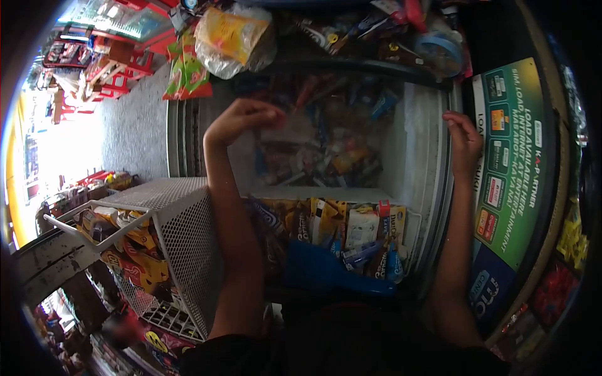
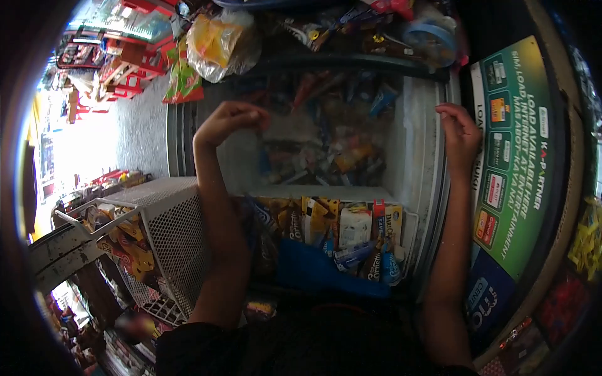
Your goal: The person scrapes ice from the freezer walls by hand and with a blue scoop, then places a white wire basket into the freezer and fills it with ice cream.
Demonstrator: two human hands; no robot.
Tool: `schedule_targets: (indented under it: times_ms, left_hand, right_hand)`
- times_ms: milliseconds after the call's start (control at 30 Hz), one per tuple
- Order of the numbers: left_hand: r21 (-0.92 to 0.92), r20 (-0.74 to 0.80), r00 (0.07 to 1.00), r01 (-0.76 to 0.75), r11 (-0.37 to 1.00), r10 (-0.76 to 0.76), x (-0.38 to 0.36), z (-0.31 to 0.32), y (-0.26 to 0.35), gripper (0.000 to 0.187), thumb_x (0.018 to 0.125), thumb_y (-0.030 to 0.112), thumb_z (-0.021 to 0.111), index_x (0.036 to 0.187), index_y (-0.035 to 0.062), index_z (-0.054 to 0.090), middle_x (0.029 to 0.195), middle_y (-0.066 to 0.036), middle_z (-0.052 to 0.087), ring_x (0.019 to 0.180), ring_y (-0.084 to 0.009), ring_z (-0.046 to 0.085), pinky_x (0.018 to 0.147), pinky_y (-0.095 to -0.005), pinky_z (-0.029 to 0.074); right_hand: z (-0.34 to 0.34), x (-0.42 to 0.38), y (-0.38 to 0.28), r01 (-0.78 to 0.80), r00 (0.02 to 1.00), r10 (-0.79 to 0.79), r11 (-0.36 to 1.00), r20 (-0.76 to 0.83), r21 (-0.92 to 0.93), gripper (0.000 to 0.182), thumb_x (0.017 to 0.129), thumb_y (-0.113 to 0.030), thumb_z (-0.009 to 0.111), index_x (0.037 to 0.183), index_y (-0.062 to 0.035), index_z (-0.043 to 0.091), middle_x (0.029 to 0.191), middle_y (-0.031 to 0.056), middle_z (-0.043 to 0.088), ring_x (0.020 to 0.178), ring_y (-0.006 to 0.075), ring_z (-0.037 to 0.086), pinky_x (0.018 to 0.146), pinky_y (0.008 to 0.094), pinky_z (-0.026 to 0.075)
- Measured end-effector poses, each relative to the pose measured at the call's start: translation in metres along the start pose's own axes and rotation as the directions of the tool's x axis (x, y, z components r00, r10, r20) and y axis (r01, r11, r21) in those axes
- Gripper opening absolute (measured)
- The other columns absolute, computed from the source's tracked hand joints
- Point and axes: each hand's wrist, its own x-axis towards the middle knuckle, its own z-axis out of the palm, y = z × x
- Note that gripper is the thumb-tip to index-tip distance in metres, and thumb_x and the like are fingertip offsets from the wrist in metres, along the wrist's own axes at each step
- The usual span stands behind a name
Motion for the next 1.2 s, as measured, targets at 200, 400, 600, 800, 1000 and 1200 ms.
schedule_targets:
  times_ms: [200, 400, 600, 800, 1000, 1200]
  left_hand:
    - [0.433, -0.066, 0.689, 0.671, 0.602, -0.721, 0.048, -0.019, -0.139, 0.052, 0.07, 0.039, 0.071, 0.101, -0.0016, 0.062, 0.087, -0.008, 0.066, 0.081, -0.0156, 0.062, 0.074, -0.0266, 0.049]
    - [0.529, -0.424, 0.582, 0.781, 0.332, -0.694, 0.058, -0.02, -0.285, 0.062, 0.063, 0.043, 0.075, 0.104, -0.0019, 0.06, 0.088, -0.01, 0.065, 0.083, -0.0158, 0.062, 0.078, -0.0266, 0.048]
    - [0.422, -0.695, 0.543, 0.838, 0.345, -0.47, 0.051, -0.037, -0.413, 0.068, 0.061, 0.043, 0.077, 0.107, -0.0024, 0.057, 0.093, -0.012, 0.063, 0.086, -0.0171, 0.061, 0.08, -0.027, 0.047]
    - [0.346, -0.742, 0.563, 0.786, 0.512, -0.363, 0.062, -0.035, -0.454, 0.073, 0.058, 0.043, 0.078, 0.11, -0.003, 0.055, 0.099, -0.014, 0.061, 0.09, -0.0183, 0.059, 0.082, -0.0273, 0.046]
    - [0.234, -0.681, 0.645, 0.641, 0.731, -0.347, 0.071, -0.028, -0.49, 0.079, 0.056, 0.043, 0.08, 0.113, -0.0035, 0.052, 0.104, -0.016, 0.059, 0.094, -0.0196, 0.058, 0.084, -0.0276, 0.045]
    - [-0.031, -0.384, 0.778, 0.528, 0.849, -0.497, 0.062, -0.031, -0.479, 0.092, 0.052, 0.039, 0.083, 0.123, -0.0047, 0.042, 0.115, -0.017, 0.054, 0.099, -0.0225, 0.056, 0.083, -0.03, 0.045]
  right_hand:
    - [0.0, 0.0, 0.003, -0.023, 0.999, 0.023, 1.0, -0.021, -0.007, 0.013, 0.084, -0.002, 0.051, 0.09, 0.0009, 0.062, 0.096, 0.0074, 0.061, 0.092, 0.0133, 0.056, 0.085, 0.0245, 0.041]
    - [-0.003, 0.001, 0.01, -0.032, 0.999, 0.031, 0.998, -0.021, -0.052, 0.014, 0.082, -0.001, 0.051, 0.09, 0.0003, 0.063, 0.098, 0.0104, 0.061, 0.093, 0.0161, 0.057, 0.084, 0.0265, 0.043]
    - [-0.01, 0.001, 0.018, 0.057, 0.998, -0.057, 0.988, 0.008, -0.144, 0.019, 0.079, -0.001, 0.042, 0.087, 0.0054, 0.058, 0.094, 0.0172, 0.059, 0.096, 0.0264, 0.053, 0.089, 0.0366, 0.04]
    - [-0.016, -0.001, 0.018, 0.067, 0.995, -0.05, 0.979, 0.088, -0.195, 0.021, 0.08, -0.007, 0.037, 0.087, 0.0046, 0.053, 0.087, 0.0157, 0.053, 0.095, 0.0297, 0.048, 0.089, 0.0425, 0.035]
    - [-0.015, -0.001, 0.02, 0.08, 0.996, -0.072, 0.984, 0.056, -0.162, 0.019, 0.08, -0.006, 0.038, 0.087, 0.0051, 0.051, 0.088, 0.0157, 0.05, 0.093, 0.0301, 0.045, 0.089, 0.0425, 0.034]
    - [-0.022, -0.001, 0.025, 0.088, 0.993, -0.076, 0.985, 0.087, -0.146, 0.02, 0.08, -0.007, 0.037, 0.087, 0.005, 0.051, 0.089, 0.0164, 0.049, 0.094, 0.0306, 0.044, 0.086, 0.042, 0.033]
